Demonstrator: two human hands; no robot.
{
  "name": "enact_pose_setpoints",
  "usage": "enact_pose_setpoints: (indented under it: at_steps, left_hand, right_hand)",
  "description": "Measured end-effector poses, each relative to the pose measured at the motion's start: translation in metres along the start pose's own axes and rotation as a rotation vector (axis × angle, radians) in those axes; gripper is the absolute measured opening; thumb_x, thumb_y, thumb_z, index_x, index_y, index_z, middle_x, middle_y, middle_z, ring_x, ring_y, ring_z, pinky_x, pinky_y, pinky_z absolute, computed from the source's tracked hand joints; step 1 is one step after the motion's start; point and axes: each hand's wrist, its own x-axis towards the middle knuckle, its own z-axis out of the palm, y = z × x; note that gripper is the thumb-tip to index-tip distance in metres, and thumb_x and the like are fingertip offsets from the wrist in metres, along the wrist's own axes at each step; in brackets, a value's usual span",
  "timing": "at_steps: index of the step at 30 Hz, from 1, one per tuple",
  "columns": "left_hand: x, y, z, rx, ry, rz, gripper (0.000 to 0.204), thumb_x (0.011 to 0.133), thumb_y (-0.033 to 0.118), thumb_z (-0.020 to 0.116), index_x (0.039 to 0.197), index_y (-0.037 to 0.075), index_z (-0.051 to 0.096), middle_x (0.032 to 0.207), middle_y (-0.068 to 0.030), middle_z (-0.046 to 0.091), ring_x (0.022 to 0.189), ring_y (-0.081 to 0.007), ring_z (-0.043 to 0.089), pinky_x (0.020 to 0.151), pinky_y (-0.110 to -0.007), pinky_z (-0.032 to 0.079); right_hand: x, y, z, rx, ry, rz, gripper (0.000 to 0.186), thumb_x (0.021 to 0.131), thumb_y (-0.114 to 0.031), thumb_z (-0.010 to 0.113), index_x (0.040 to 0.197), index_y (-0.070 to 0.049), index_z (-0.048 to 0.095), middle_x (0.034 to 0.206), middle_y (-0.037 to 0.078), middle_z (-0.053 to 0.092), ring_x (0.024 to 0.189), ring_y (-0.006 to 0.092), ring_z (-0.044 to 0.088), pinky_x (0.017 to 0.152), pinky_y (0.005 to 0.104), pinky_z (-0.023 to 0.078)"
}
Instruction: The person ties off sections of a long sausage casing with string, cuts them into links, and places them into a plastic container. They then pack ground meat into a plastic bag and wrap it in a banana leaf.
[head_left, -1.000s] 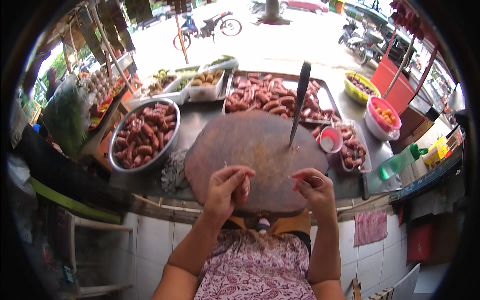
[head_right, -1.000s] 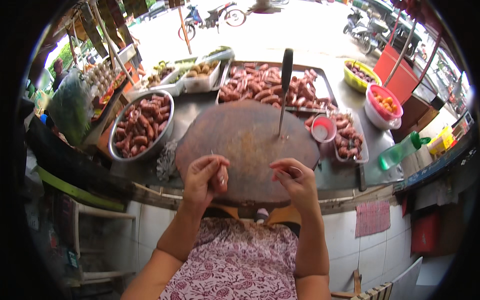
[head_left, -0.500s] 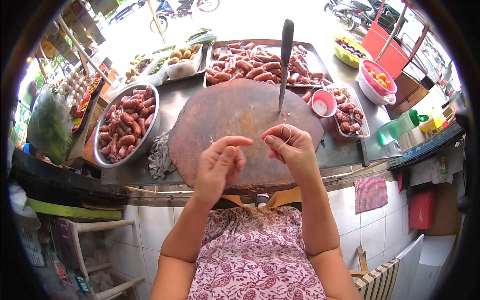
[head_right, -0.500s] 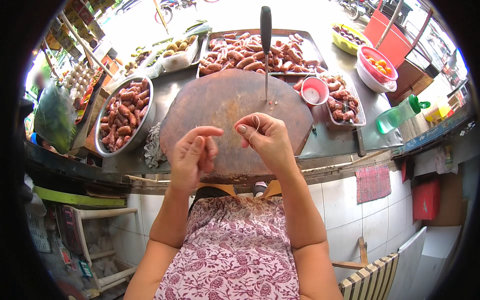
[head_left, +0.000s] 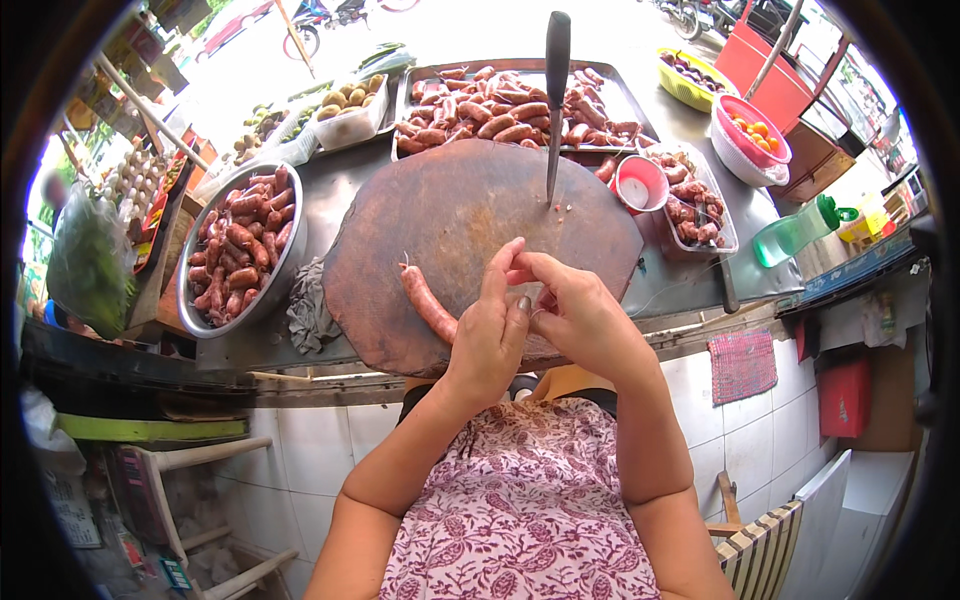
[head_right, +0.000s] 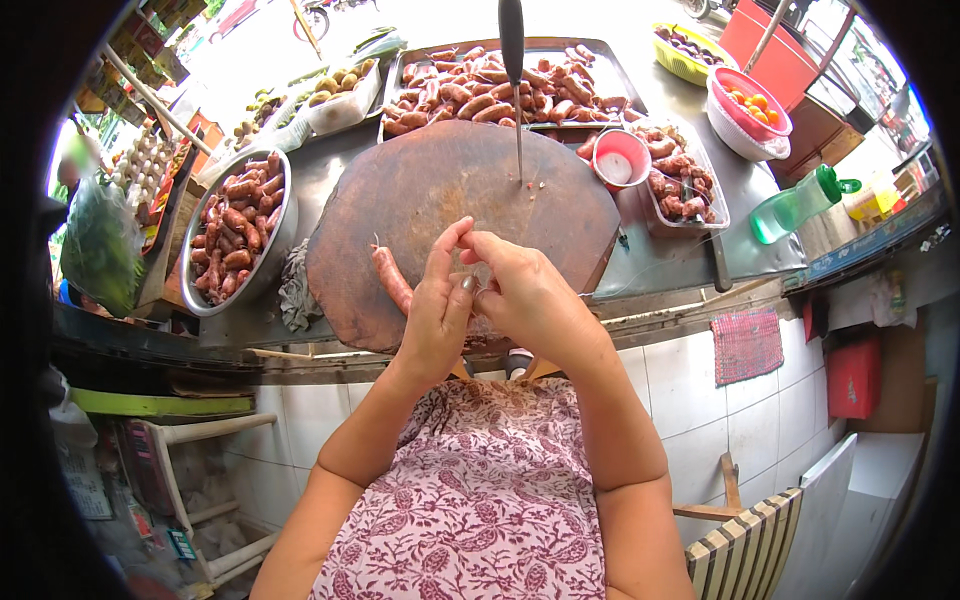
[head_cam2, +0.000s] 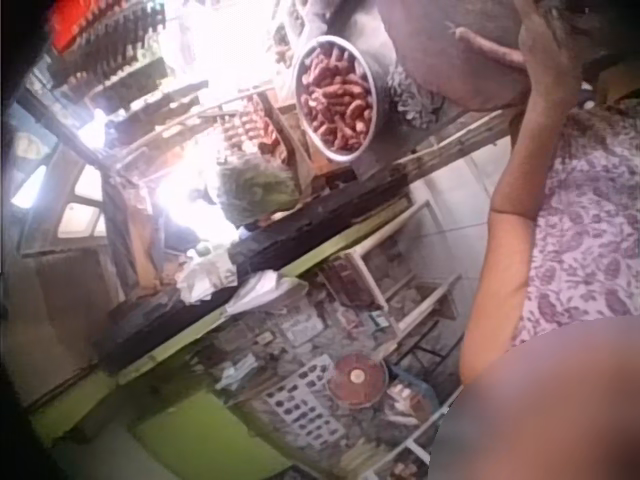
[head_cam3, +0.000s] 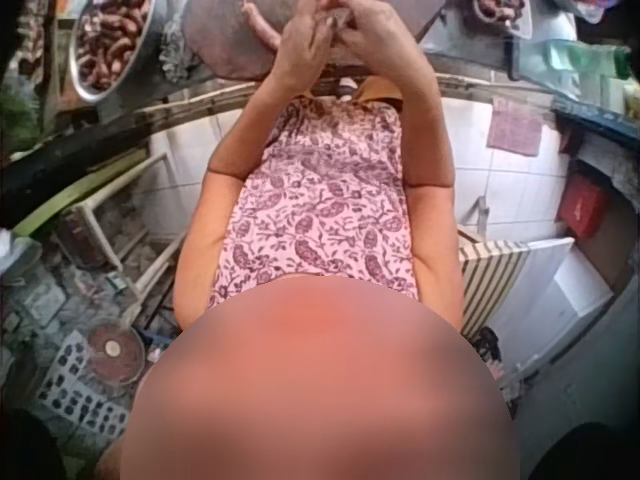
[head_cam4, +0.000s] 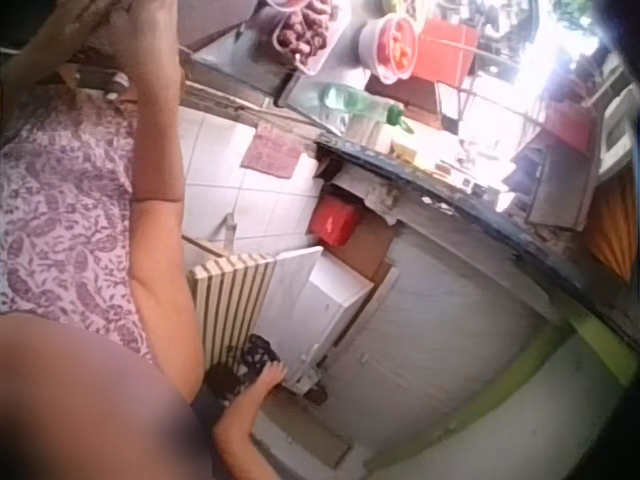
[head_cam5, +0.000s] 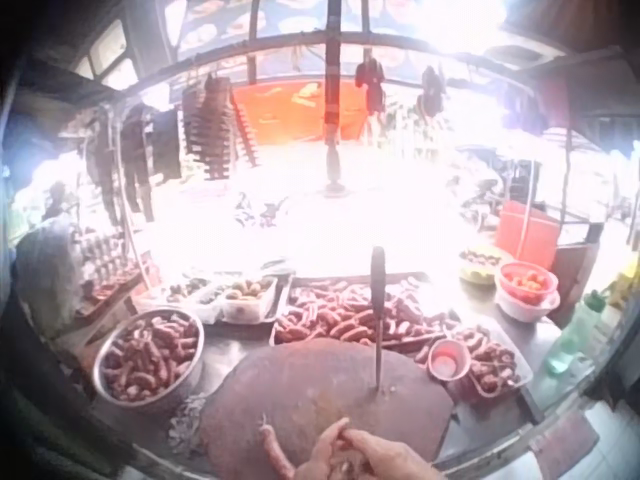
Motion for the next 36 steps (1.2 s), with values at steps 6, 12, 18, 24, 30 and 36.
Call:
enact_pose_setpoints:
  at_steps: [6,12,18,24,30,36]
  left_hand:
    - [-0.006,0.003,0.000,-0.279,-0.025,-0.087,0.060,0.096,0.001,0.036,0.156,0.004,0.029,0.111,-0.0138,0.063,0.079,-0.0096,0.057,0.077,-0.025,0.046]
    - [-0.008,0.002,-0.009,-0.483,-0.118,-0.212,0.062,0.105,0.021,0.050,0.158,0.005,0.023,0.087,-0.0048,0.062,0.074,-0.0135,0.057,0.071,-0.028,0.047]
    - [-0.009,-0.001,0.002,-0.299,-0.119,0.040,0.082,0.094,0.031,0.074,0.156,0.004,0.027,0.083,-0.0046,0.059,0.072,-0.0114,0.055,0.066,-0.025,0.044]
    - [-0.014,-0.001,0.012,-0.304,-0.040,-0.059,0.034,0.091,0.010,0.074,0.120,-0.002,0.062,0.084,-0.0021,0.059,0.072,-0.0085,0.053,0.064,-0.024,0.043]
    - [-0.015,-0.004,0.010,-0.455,-0.009,-0.206,0.008,0.096,0.006,0.065,0.098,-0.002,0.065,0.079,0.0042,0.056,0.070,-0.0019,0.046,0.060,-0.021,0.038]
    - [-0.011,-0.010,-0.010,-0.500,-0.053,-0.246,0.009,0.096,0.006,0.064,0.090,-0.001,0.062,0.074,0.0062,0.050,0.069,-0.0014,0.043,0.060,-0.021,0.035]
  right_hand:
    - [-0.002,0.015,-0.006,0.110,-0.149,0.009,0.049,0.076,0.006,0.067,0.124,0.004,0.057,0.107,0.015,0.071,0.076,0.0183,0.064,0.071,0.0329,0.053]
    - [-0.009,0.023,-0.007,0.411,-0.120,0.178,0.056,0.078,0.003,0.072,0.132,0.001,0.056,0.109,0.009,0.070,0.073,0.0102,0.056,0.071,0.0269,0.052]
    - [-0.015,0.008,-0.010,0.115,0.025,0.140,0.070,0.078,0.000,0.077,0.142,-0.003,0.049,0.114,0.011,0.068,0.075,0.0121,0.059,0.070,0.0302,0.053]
    - [-0.013,0.011,-0.009,0.091,0.147,0.120,0.079,0.080,-0.008,0.082,0.149,-0.007,0.045,0.128,0.008,0.063,0.090,0.0104,0.059,0.084,0.0286,0.051]
    - [-0.012,0.013,-0.002,0.073,0.315,0.024,0.052,0.079,-0.011,0.082,0.126,-0.003,0.062,0.113,0.009,0.068,0.100,0.0177,0.062,0.092,0.0334,0.050]
    - [-0.021,0.017,-0.029,0.746,-0.116,-0.064,0.008,0.085,-0.005,0.068,0.086,0.003,0.069,0.080,0.013,0.069,0.087,0.0258,0.068,0.088,0.0374,0.052]
